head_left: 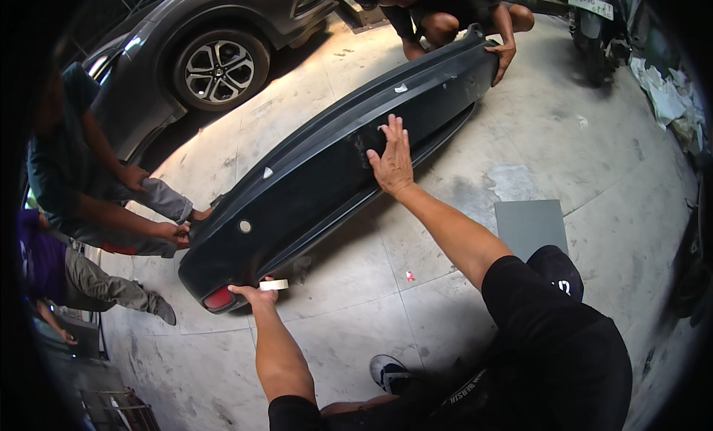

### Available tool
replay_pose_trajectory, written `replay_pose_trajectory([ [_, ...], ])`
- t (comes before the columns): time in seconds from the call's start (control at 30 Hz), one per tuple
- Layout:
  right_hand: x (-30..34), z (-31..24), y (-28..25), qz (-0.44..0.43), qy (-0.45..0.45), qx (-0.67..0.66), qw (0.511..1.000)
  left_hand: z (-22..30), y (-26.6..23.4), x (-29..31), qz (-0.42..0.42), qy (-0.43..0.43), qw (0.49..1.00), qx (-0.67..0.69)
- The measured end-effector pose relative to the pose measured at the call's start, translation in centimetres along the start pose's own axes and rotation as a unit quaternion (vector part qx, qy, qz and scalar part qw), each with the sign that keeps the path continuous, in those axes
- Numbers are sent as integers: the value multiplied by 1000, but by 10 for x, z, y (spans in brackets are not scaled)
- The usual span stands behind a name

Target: The person applies pieces of tape and a filler material to various spots on a car bumper while other people help hold and position it.

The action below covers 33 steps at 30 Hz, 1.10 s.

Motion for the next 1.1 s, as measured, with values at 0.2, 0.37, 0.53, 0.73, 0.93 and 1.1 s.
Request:
replay_pose_trajectory([
  [0.2, 19, -43, 20, -13, -37, -12, 999, -3, 6, -3, -35, 29, 999, -1],
  [0.37, 66, -95, 52, -157, -213, -71, 962, 1, -6, -15, 2, 17, 1000, 5],
  [0.53, 22, 4, 4, -20, -46, -5, 999, 5, -4, -12, 9, 2, 1000, 1],
  [0.73, 1, 78, -28, 63, 141, -35, 987, -6, 4, -7, 30, -1, 1000, 5],
  [0.93, -7, 31, -10, -12, -50, 2, 999, 1, -8, -22, -8, 0, 1000, 19],
  [1.1, -17, 114, -44, 34, 225, -31, 973, 10, -19, -34, -1, 3, 1000, 15],
])
Point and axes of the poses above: each hand's wrist, its own x-axis away from the middle knuckle, its own y-axis out of the palm, z = x × y, the point moved 9 cm from there along -x, towards the middle knuckle, and after that the axes turned 10 degrees about -z, right-handed, at the moved point
